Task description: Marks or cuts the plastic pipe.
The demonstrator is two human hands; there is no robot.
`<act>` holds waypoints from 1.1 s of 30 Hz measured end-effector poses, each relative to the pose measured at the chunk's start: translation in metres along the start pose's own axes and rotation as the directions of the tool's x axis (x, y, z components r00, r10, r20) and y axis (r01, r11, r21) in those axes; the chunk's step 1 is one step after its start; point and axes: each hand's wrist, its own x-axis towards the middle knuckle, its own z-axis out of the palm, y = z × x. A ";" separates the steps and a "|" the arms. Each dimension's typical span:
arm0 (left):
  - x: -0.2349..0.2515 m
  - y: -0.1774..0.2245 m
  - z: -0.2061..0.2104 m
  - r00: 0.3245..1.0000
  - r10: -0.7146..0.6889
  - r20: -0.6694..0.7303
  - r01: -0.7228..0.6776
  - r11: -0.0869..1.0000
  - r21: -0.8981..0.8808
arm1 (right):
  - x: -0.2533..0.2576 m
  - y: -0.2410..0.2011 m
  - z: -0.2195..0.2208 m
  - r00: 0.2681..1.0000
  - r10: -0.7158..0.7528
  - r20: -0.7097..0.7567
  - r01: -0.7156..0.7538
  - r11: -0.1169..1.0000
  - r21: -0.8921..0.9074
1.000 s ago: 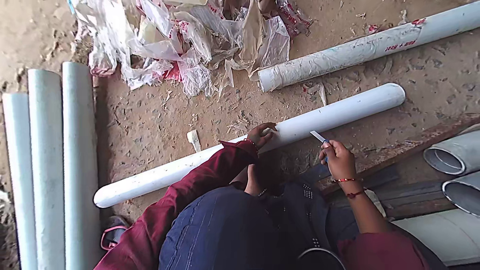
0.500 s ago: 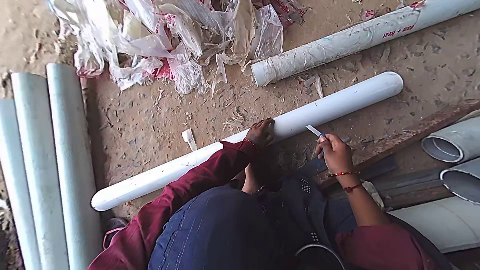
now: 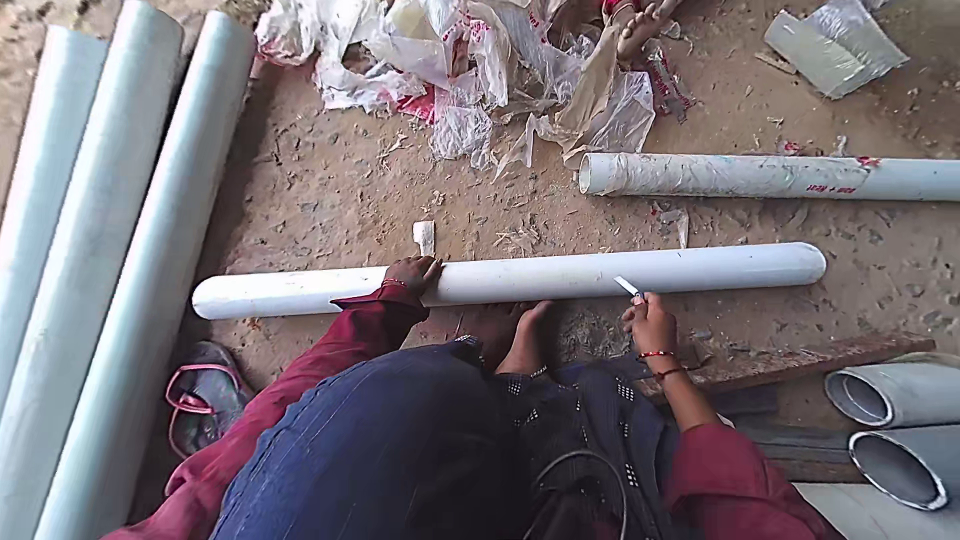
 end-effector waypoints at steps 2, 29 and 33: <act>0.000 -0.011 0.003 0.999 -0.044 -0.011 0.043 0.999 -0.027 | 0.011 -0.016 0.023 0.993 -0.007 -0.115 0.009 1.000 0.017; -0.014 0.009 -0.005 0.999 -0.020 -0.037 0.015 0.992 -0.123 | -0.001 -0.054 0.102 0.932 0.219 -0.288 -0.196 0.975 0.106; 0.005 -0.016 0.001 0.998 0.036 0.047 -0.032 0.995 -0.094 | -0.003 -0.045 0.105 0.961 0.154 -0.231 -0.156 0.988 0.012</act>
